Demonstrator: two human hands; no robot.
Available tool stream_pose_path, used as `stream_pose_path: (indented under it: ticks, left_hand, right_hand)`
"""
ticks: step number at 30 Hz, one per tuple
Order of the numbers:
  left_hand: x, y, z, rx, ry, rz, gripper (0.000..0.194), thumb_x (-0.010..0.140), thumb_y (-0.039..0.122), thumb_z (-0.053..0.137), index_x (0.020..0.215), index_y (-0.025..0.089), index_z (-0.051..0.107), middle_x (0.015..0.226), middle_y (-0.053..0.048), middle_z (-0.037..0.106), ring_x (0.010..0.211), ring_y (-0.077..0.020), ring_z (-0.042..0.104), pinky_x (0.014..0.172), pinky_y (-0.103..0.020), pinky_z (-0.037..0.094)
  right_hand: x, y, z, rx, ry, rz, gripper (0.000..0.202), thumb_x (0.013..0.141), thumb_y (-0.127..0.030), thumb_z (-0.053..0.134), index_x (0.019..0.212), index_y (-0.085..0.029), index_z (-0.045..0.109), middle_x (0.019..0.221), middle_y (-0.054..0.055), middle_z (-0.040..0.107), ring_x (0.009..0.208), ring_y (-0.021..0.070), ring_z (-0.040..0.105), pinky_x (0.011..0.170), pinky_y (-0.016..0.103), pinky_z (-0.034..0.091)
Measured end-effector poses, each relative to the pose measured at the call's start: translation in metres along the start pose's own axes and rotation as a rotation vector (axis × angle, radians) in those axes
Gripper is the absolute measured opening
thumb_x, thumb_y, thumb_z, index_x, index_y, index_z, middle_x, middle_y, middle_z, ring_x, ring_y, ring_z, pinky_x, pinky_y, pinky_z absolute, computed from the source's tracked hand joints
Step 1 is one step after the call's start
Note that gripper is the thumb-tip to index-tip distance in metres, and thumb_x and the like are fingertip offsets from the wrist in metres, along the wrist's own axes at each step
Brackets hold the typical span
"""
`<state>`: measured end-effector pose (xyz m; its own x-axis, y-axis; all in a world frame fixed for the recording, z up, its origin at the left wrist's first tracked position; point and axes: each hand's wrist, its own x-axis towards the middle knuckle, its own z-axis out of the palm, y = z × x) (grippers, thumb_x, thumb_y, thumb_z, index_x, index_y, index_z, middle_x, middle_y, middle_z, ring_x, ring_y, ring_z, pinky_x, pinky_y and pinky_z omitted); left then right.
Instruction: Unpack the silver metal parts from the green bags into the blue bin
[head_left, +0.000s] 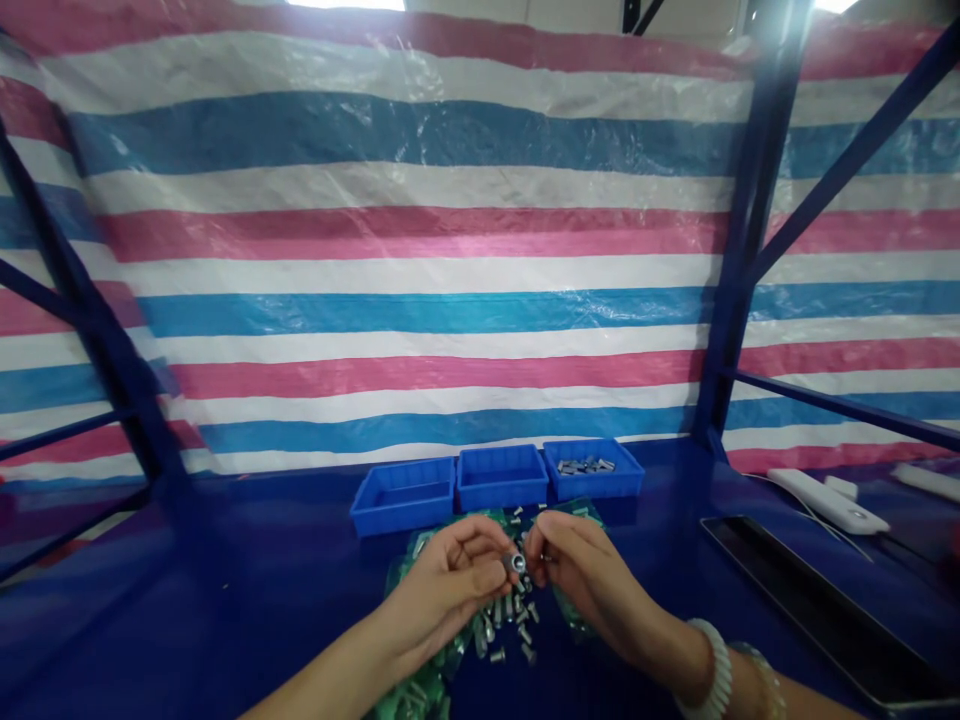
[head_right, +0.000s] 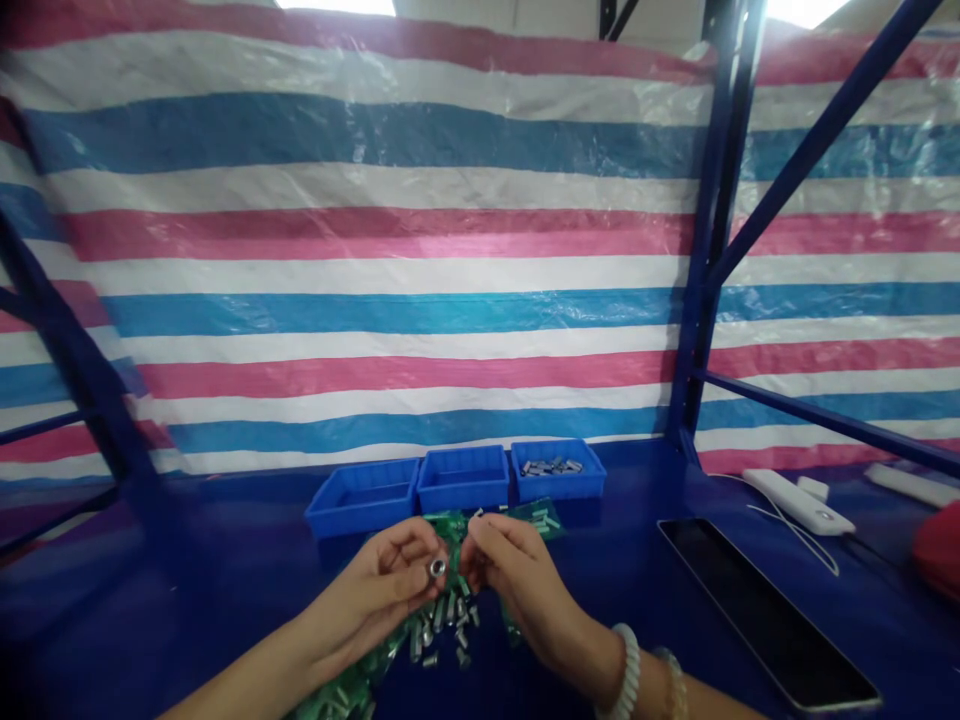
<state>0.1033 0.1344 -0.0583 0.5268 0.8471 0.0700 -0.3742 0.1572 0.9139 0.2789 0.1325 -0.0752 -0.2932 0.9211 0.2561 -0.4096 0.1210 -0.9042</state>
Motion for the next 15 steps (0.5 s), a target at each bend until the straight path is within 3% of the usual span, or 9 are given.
stream_pose_path:
  ticks: [3, 6, 11, 15]
  left_hand:
    - [0.0003, 0.0007, -0.0005, 0.123, -0.035, 0.147, 0.025, 0.064, 0.02, 0.085, 0.08, 0.015, 0.065, 0.079, -0.001, 0.066, 0.073, -0.0109, 0.063, 0.068, -0.02, 0.049]
    - [-0.0008, 0.0017, 0.001, 0.249, -0.035, 0.24, 0.02, 0.07, 0.017, 0.079, 0.083, 0.017, 0.064, 0.081, -0.001, 0.064, 0.074, -0.013, 0.063, 0.071, -0.026, 0.051]
    - [-0.0035, -0.0005, 0.0045, 0.344, 0.025, 0.339, 0.02, 0.071, 0.017, 0.076, 0.086, 0.019, 0.063, 0.083, -0.001, 0.062, 0.072, -0.0142, 0.062, 0.066, -0.027, 0.052]
    - [-0.004, -0.0043, 0.0047, 0.363, 0.052, 0.406, 0.019, 0.072, 0.015, 0.074, 0.086, 0.02, 0.063, 0.088, -0.002, 0.061, 0.081, -0.0161, 0.062, 0.069, -0.027, 0.053]
  right_hand:
    - [-0.0023, 0.0035, 0.0011, 0.096, -0.121, 0.11, 0.045, 0.084, -0.055, 0.059, 0.064, -0.015, 0.063, 0.061, 0.003, 0.059, 0.056, 0.0131, 0.052, 0.055, 0.025, 0.039]
    - [-0.0047, 0.0061, 0.0015, 0.108, -0.163, 0.183, 0.046, 0.085, -0.056, 0.058, 0.068, -0.013, 0.064, 0.061, 0.004, 0.061, 0.054, 0.0124, 0.053, 0.053, 0.024, 0.039]
    - [-0.0058, 0.0048, 0.0015, 0.15, -0.188, 0.24, 0.03, 0.08, -0.042, 0.071, 0.073, -0.012, 0.066, 0.066, 0.003, 0.061, 0.058, 0.0105, 0.054, 0.055, 0.021, 0.04]
    - [-0.0041, 0.0042, 0.0011, 0.25, -0.203, 0.26, 0.023, 0.075, -0.033, 0.077, 0.074, -0.014, 0.065, 0.07, 0.001, 0.058, 0.065, 0.0103, 0.054, 0.062, 0.022, 0.042]
